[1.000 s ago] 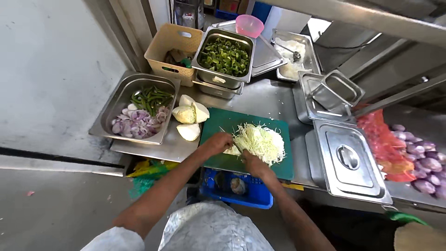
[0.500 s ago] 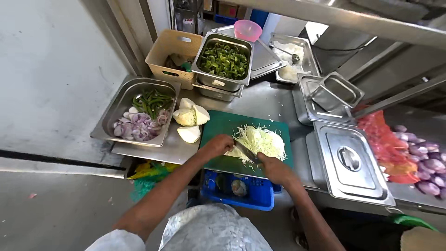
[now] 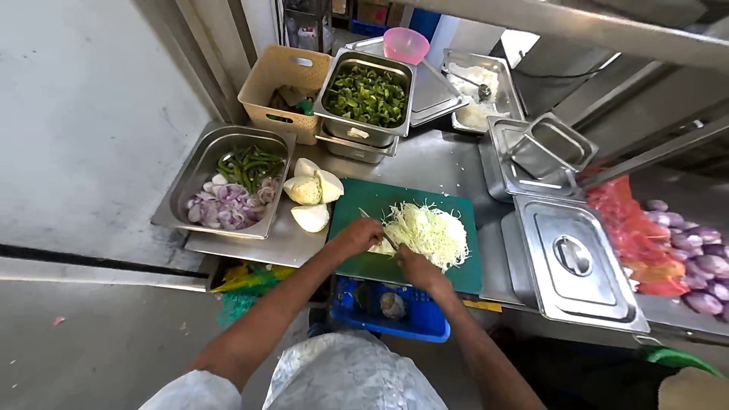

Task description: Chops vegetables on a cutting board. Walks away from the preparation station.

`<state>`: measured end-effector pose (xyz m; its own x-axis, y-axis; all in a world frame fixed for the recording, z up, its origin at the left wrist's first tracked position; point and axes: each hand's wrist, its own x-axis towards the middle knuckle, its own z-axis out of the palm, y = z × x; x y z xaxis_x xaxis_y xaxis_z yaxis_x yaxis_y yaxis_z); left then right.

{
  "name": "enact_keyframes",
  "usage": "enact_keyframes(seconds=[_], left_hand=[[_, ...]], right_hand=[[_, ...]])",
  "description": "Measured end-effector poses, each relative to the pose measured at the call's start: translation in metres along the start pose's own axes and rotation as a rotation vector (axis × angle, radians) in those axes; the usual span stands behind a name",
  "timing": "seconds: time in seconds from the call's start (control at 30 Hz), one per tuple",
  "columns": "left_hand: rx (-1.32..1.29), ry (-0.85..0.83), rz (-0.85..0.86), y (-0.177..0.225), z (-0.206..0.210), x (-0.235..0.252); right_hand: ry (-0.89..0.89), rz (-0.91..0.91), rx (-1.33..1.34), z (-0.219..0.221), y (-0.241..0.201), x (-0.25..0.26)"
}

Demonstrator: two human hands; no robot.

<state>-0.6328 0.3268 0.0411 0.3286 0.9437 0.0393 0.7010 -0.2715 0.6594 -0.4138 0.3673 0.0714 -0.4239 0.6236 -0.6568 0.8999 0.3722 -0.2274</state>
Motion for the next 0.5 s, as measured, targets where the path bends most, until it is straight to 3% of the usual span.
enact_keyframes(seconds=[0.17,0.33,0.5], left_hand=[[-0.006,0.002,-0.008,0.001,-0.001,-0.002],[0.007,-0.007,-0.035,0.002,0.000,-0.002],[-0.006,0.004,-0.032,0.001,0.001,-0.002]], right_hand=[[-0.012,0.014,-0.121,-0.046,0.005,-0.052],[0.010,0.006,0.014,-0.001,-0.005,-0.010],[0.014,-0.001,-0.068,-0.041,0.011,-0.051]])
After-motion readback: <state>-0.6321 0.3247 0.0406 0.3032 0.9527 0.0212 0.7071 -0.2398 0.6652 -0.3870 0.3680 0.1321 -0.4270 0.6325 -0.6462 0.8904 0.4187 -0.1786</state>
